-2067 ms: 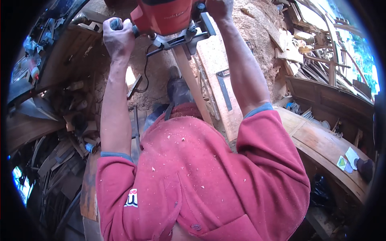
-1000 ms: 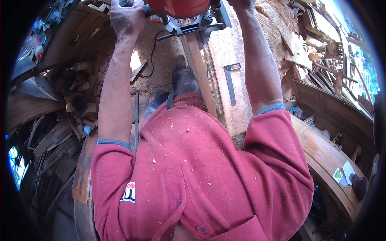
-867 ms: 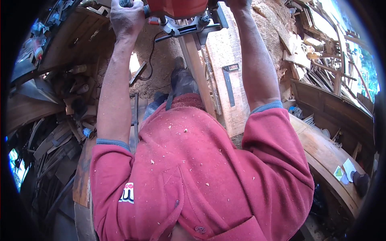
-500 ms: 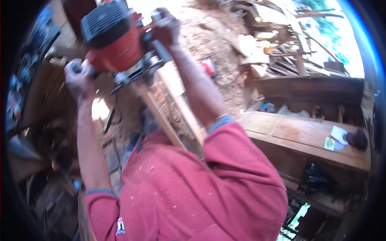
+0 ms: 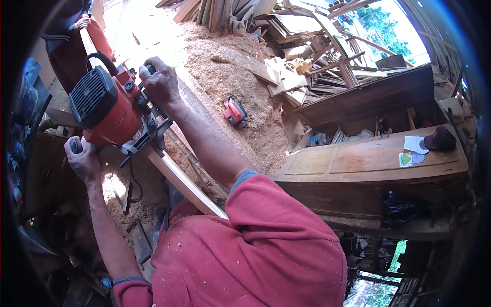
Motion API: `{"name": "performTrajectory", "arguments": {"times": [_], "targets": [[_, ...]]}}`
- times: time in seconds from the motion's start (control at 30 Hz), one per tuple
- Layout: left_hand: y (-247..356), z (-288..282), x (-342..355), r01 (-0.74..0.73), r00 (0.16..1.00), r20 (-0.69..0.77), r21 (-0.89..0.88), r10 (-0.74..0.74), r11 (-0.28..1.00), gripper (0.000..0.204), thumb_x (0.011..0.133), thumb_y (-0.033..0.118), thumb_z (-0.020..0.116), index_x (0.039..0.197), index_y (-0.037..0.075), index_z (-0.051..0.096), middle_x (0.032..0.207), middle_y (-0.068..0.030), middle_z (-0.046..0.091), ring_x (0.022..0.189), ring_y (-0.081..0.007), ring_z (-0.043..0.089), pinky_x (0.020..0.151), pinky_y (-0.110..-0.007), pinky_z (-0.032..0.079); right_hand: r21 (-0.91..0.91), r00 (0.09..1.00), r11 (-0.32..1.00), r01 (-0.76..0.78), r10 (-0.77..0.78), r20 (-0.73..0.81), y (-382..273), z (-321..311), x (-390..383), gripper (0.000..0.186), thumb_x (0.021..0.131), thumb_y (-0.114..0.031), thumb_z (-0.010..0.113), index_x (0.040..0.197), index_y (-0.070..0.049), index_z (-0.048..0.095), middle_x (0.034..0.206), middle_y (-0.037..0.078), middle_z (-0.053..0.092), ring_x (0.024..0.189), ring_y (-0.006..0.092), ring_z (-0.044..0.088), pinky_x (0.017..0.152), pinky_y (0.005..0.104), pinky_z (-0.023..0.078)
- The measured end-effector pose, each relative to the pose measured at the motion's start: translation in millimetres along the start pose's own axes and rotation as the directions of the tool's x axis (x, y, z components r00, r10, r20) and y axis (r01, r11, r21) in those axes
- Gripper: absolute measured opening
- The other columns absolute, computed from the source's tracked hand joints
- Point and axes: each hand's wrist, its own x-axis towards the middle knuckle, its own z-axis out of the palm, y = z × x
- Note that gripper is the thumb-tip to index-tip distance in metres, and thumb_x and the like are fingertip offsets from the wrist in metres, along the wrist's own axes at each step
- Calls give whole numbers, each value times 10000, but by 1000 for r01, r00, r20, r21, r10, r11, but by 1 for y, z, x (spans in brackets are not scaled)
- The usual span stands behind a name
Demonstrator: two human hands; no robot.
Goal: The person uses a router to carve a groove into a piece of wood. They guide the tool along the length of the board, creating a precise recessed channel.
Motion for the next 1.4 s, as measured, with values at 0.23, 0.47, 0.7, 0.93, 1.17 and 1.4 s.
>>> {"name": "performTrajectory", "arguments": {"times": [0.23, 0.47, 0.7, 0.93, 1.17, 1.4], "targets": [[11, 6, -1, 76, 997, -11, 7, -76, 997, 229, 898, 194, 706, 1008, 31, 589, 841, -26, 575, 741, -142, 552, 720, -314, 487, -18, 1000, 1000, -16, 16, -1, 14, 7, 5, 156, 864, -211, 637, 903, -65, 675, 735, 165, 683, 687, 325, 696, 651, 406, 553], [19, 4, 10, 35, 995, -101, 84, -26, 996, 253, 823, 242, 741, 916, 43, 616, 805, -61, 639, 735, -188, 619, 734, -346, 514, -521, 807, 640, 565, -560, 187, 49, 7, 16, 220, 823, -150, 653, 971, 8, 693, 937, 204, 700, 741, 284, 689, 663, 389, 568], [21, 5, 4, 42, 988, -152, 44, -35, 998, 154, 812, 104, 640, 848, 49, 501, 678, -52, 514, 597, -173, 509, 608, -364, 475, -179, 994, 979, 94, -81, 78, 35, 16, 14, 345, 909, -225, 577, 1086, 56, 673, 1001, 240, 697, 904, 338, 684, 824, 384, 524], [23, 9, 5, 4, 985, -174, 11, -2, 1000, 147, 811, 102, 638, 854, 47, 509, 667, -55, 516, 602, -175, 516, 606, -358, 476, -150, 993, 982, 119, -115, 34, 39, 16, 18, 354, 892, -215, 593, 1094, 64, 674, 1073, 247, 684, 1018, 355, 653, 918, 378, 492], [18, 4, 7, 9, 987, -161, -7, -10, 1000, 129, 811, 80, 632, 863, 47, 518, 683, -51, 524, 612, -178, 519, 612, -352, 476, -129, 993, 984, 121, -119, 22, 38, 23, 17, 338, 882, -213, 614, 1073, 58, 679, 1065, 235, 687, 1002, 351, 655, 914, 370, 491], [11, 14, 3, 12, 991, -135, -36, -17, 999, 149, 815, 63, 644, 853, 52, 501, 686, -27, 491, 616, -147, 491, 601, -333, 463, -513, 822, 657, 553, -530, 207, 78, 19, 17, 255, 887, -139, 611, 1059, 33, 688, 990, 224, 702, 841, 327, 688, 770, 383, 541]]}}
